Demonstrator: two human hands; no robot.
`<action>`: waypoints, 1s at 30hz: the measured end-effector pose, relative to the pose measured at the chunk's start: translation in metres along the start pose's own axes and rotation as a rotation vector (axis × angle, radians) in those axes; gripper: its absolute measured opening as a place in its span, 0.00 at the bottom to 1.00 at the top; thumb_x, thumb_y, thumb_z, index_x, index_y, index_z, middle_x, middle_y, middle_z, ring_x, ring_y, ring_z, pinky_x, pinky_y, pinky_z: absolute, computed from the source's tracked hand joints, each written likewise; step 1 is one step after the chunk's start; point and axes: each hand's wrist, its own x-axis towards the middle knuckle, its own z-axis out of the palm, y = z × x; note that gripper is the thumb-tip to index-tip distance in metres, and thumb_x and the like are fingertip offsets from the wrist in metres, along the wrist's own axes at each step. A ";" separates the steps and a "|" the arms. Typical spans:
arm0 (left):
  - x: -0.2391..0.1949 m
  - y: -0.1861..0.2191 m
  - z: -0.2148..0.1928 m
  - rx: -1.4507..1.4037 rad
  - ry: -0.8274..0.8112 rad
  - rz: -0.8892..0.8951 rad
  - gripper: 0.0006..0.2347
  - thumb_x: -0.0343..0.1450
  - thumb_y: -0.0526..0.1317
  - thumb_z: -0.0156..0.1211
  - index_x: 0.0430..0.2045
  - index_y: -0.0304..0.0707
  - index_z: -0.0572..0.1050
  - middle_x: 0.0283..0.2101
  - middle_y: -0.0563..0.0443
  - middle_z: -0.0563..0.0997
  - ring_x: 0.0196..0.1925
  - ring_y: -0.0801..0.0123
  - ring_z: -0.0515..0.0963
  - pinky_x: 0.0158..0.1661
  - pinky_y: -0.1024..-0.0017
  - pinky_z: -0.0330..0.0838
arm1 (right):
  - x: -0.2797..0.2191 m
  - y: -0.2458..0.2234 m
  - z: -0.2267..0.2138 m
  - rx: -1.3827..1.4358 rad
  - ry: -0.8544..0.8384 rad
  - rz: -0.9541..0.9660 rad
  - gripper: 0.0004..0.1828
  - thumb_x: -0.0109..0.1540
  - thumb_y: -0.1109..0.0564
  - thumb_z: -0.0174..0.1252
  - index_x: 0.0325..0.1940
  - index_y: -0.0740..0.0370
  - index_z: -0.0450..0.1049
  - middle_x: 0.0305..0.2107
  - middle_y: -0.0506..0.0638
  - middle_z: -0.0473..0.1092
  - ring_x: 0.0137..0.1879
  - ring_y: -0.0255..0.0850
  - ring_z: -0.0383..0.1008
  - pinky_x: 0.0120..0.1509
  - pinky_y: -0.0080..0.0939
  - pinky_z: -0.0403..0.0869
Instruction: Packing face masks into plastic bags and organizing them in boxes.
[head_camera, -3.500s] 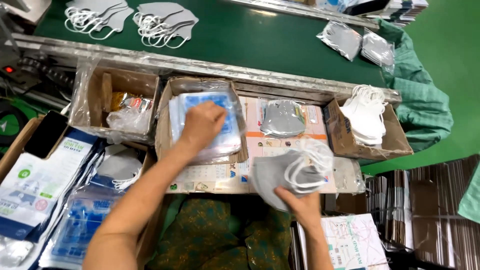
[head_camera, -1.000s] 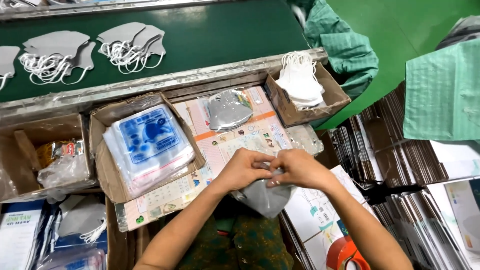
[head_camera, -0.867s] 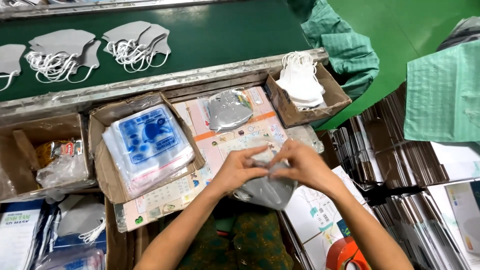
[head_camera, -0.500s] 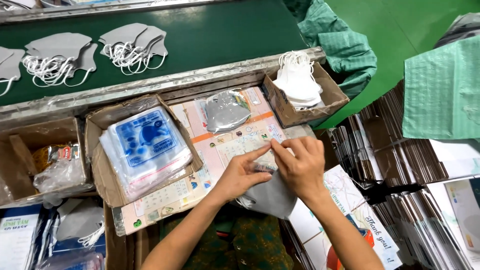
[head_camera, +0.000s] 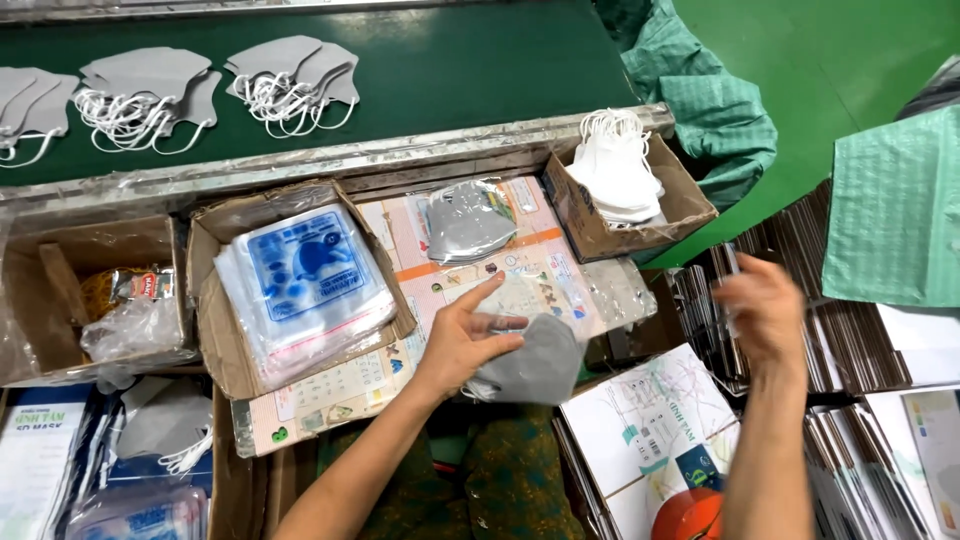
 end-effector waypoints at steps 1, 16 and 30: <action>0.000 0.003 0.000 -0.003 -0.001 0.001 0.37 0.64 0.28 0.70 0.70 0.33 0.57 0.42 0.36 0.86 0.43 0.72 0.86 0.44 0.75 0.80 | 0.000 0.003 0.001 -0.003 -0.001 -0.001 0.07 0.68 0.68 0.63 0.39 0.63 0.72 0.35 0.55 0.72 0.41 0.42 0.73 0.53 0.40 0.75; 0.002 0.016 -0.017 -0.032 -0.220 -0.095 0.24 0.74 0.31 0.56 0.68 0.31 0.65 0.53 0.39 0.83 0.52 0.69 0.83 0.54 0.74 0.77 | -0.097 -0.004 0.182 -0.489 -0.682 0.344 0.22 0.70 0.61 0.55 0.68 0.68 0.76 0.56 0.61 0.78 0.52 0.39 0.74 0.56 0.39 0.73; 0.046 -0.072 -0.066 -0.424 -0.122 -0.007 0.14 0.78 0.29 0.58 0.19 0.31 0.70 0.26 0.60 0.71 0.27 0.88 0.65 0.26 0.87 0.59 | -0.083 -0.029 0.218 -0.132 -0.676 0.155 0.13 0.68 0.58 0.43 0.30 0.62 0.68 0.30 0.47 0.69 0.44 0.37 0.71 0.53 0.34 0.68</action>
